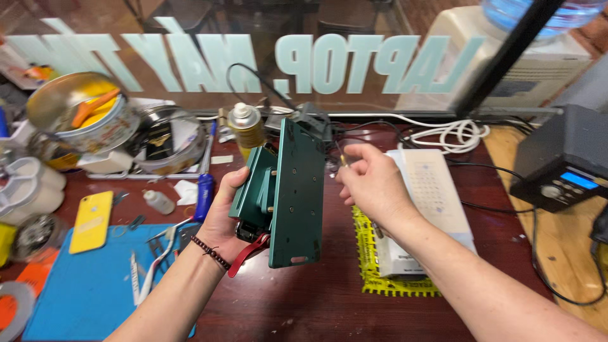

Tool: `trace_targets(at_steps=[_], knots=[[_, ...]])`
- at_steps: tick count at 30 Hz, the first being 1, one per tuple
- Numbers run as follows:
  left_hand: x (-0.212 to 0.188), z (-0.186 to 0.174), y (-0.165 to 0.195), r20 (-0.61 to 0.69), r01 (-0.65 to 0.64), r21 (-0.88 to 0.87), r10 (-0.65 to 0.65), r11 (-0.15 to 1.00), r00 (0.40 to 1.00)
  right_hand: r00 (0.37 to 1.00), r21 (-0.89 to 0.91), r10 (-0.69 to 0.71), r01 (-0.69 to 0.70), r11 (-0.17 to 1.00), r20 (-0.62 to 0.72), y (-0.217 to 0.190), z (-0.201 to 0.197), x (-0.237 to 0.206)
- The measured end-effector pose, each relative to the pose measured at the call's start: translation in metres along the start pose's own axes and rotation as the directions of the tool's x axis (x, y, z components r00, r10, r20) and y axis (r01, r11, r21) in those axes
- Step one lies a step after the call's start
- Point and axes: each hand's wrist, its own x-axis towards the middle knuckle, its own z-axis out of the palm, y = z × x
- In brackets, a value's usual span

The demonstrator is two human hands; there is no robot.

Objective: The person secures a cracked smartphone in a green metal jig, then uses a heat gun and a metal tool to work on the device's edges. They remove the phone from the jig, adjust the jig with a screwdriver, and place the phone back into the jig for further work.

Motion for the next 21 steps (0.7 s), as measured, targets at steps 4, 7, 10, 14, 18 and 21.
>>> trace_targets(at_steps=[4,7,10,14,18,21], knots=[[-0.044,-0.024,0.017,0.013,-0.106,-0.106,0.108,0.989,0.994,0.992,-0.336,0.013,0.03,0.941,0.126,0.052,0.078,0.023],[-0.076,-0.044,0.021,-0.254,-0.259,-0.005,0.249,0.966,0.935,0.964,-0.501,-0.032,0.164,0.85,0.262,0.096,0.123,0.022],[-0.117,-0.066,0.023,-0.316,-0.314,-0.077,0.275,0.946,0.908,0.932,-0.593,0.054,0.183,0.784,0.359,0.119,0.16,0.02],[-0.167,-0.09,0.027,-0.211,-0.386,-0.022,0.373,0.922,0.903,0.909,-0.716,0.094,0.252,0.651,0.406,0.122,0.196,0.011],[-0.203,-0.108,0.033,-0.438,-0.466,0.003,0.42,0.885,0.795,0.891,-0.744,0.056,0.34,0.576,0.45,0.112,0.219,0.016],[-0.223,-0.119,0.049,-0.443,-0.495,-0.045,0.427,0.868,0.788,0.901,-0.77,0.046,0.34,0.539,0.431,0.102,0.229,0.021]])
